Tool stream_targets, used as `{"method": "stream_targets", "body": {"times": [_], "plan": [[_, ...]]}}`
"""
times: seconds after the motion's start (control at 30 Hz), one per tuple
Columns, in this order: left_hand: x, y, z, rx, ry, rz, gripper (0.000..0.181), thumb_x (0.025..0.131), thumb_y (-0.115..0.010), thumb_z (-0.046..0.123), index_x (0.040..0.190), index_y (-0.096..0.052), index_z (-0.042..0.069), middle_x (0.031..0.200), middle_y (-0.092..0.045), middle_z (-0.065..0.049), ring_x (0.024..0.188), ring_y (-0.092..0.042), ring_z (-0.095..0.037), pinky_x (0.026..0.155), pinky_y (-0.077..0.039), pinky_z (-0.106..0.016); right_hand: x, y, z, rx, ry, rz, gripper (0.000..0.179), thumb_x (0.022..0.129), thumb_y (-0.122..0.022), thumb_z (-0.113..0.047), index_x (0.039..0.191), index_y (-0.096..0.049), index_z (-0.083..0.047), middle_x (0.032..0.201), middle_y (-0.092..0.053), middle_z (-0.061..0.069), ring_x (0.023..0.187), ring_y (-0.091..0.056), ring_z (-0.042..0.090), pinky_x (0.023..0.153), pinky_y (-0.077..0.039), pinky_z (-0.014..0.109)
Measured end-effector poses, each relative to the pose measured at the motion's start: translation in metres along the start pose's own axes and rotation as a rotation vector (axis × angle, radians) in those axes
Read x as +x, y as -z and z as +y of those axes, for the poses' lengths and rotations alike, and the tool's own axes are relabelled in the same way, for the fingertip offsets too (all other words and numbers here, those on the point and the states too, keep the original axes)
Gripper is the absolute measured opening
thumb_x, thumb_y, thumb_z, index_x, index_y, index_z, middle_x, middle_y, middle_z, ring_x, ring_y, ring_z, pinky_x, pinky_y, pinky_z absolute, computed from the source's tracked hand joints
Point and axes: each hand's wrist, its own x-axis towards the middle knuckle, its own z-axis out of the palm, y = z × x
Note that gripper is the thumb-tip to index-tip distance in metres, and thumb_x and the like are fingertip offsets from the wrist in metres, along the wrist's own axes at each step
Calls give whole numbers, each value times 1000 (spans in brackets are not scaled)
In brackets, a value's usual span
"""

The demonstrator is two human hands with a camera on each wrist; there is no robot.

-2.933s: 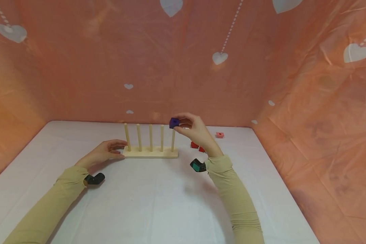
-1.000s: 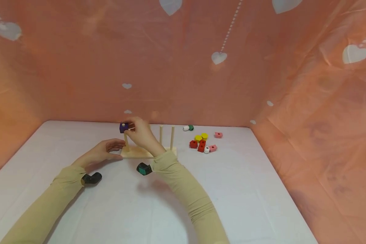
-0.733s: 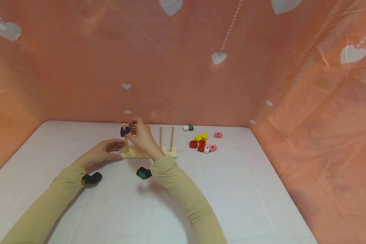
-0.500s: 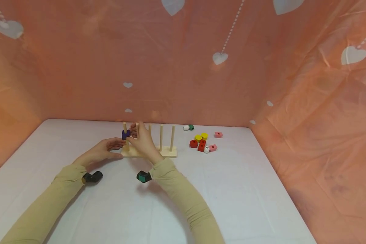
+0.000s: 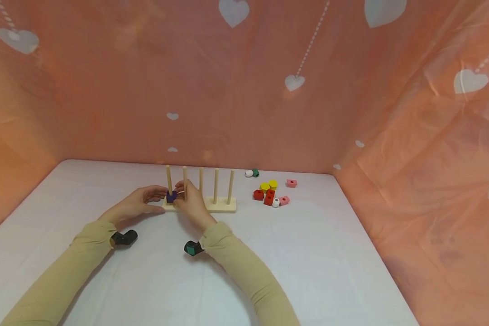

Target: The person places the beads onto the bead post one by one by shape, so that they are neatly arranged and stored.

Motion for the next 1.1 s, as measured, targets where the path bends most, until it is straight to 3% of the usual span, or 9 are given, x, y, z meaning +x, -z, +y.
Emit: {"method": "stream_targets", "body": {"times": [0.23, 0.47, 0.8, 1.1], "plan": [[-1, 1, 0, -5, -8, 6, 60, 82, -75, 8, 134, -48, 1, 134, -50, -21, 124, -44, -38, 106, -32, -52, -1, -2, 5, -101, 50, 4, 38, 80, -58, 17, 114, -52, 2, 107, -62, 15, 102, -62, 23, 89, -49, 25], [0, 0, -3, 31, -84, 1, 59, 82, -74, 5, 134, -46, -5, 132, -50, -25, 121, -47, -41, 104, -34, -52, -5, 7, 7, -102, 40, -58, 48, 81, -65, 11, 125, -48, 3, 118, -60, 15, 112, -57, 23, 95, -45, 26], [1, -1, -5, -9, -50, -1, 60, 81, -76, 5, 134, -48, 0, 134, -50, -21, 124, -45, -38, 106, -33, -51, -30, 30, -2, -139, 51, -120, 66, 83, -69, 5, 140, -35, 4, 138, -47, 20, 128, -45, 30, 106, -36, 33], [-1, 0, -2, -17, -14, 3, 62, 80, -77, 8, 134, -48, 1, 135, -50, -21, 124, -44, -37, 107, -32, -50, -54, 67, -23, -167, 169, -189, 67, 83, -70, 4, 141, -36, 1, 134, -48, 24, 123, -49, 35, 105, -39, 38]]}}
